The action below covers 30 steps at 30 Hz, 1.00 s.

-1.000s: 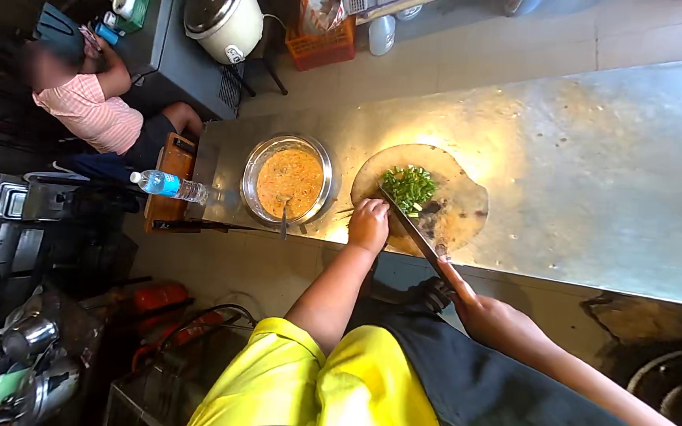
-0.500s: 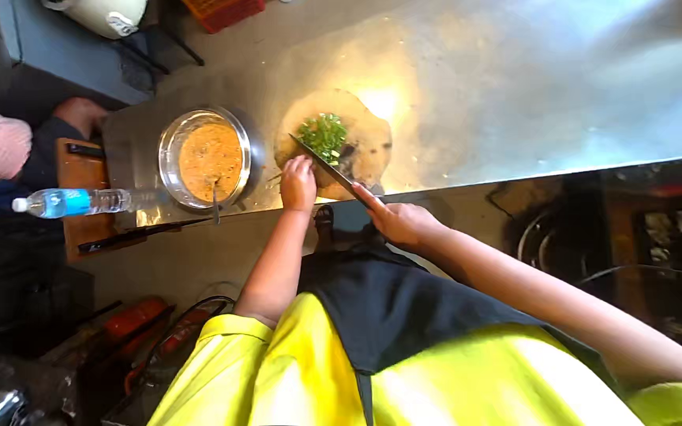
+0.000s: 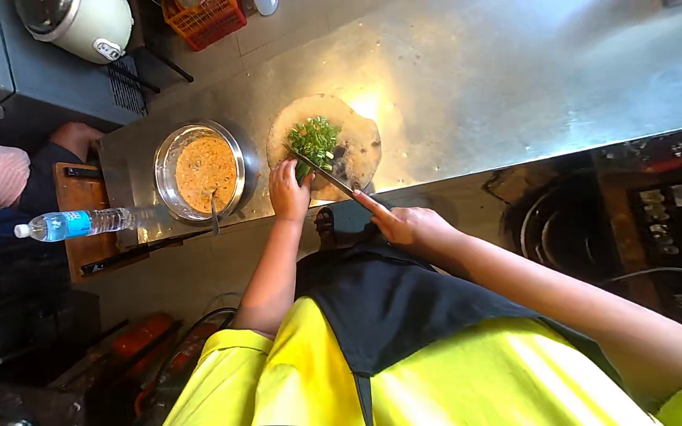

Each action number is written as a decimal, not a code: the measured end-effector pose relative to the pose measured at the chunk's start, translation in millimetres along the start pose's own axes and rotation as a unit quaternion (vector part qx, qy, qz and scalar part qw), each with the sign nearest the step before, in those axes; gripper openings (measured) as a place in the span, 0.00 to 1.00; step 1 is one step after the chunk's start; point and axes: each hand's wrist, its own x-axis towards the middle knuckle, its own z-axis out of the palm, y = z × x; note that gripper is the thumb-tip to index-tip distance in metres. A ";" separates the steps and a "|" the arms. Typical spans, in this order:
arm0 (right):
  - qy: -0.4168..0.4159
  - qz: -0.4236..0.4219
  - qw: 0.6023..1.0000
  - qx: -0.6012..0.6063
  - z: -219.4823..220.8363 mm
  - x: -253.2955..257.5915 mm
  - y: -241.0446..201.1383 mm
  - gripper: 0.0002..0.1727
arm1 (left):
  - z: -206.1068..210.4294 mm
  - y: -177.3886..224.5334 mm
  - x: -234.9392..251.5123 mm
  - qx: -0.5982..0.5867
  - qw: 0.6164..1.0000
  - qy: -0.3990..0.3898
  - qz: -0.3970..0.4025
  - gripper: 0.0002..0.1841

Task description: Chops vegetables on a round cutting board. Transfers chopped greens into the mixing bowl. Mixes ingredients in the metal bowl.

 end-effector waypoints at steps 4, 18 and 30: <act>-0.026 0.023 0.999 -0.015 -2.4 0.1 -8.1 0.33 | 1.9 -2.9 0.9 0.000 1.000 -0.021 -0.011 0.17; -0.009 -0.011 0.999 0.039 2.2 70.6 -18.9 0.41 | 8.3 -8.5 5.0 0.001 0.999 0.006 0.038 0.07; -0.033 0.020 0.999 0.035 10.5 38.1 -18.5 0.38 | 1.0 -7.4 -0.1 -0.007 0.998 -0.049 0.030 0.21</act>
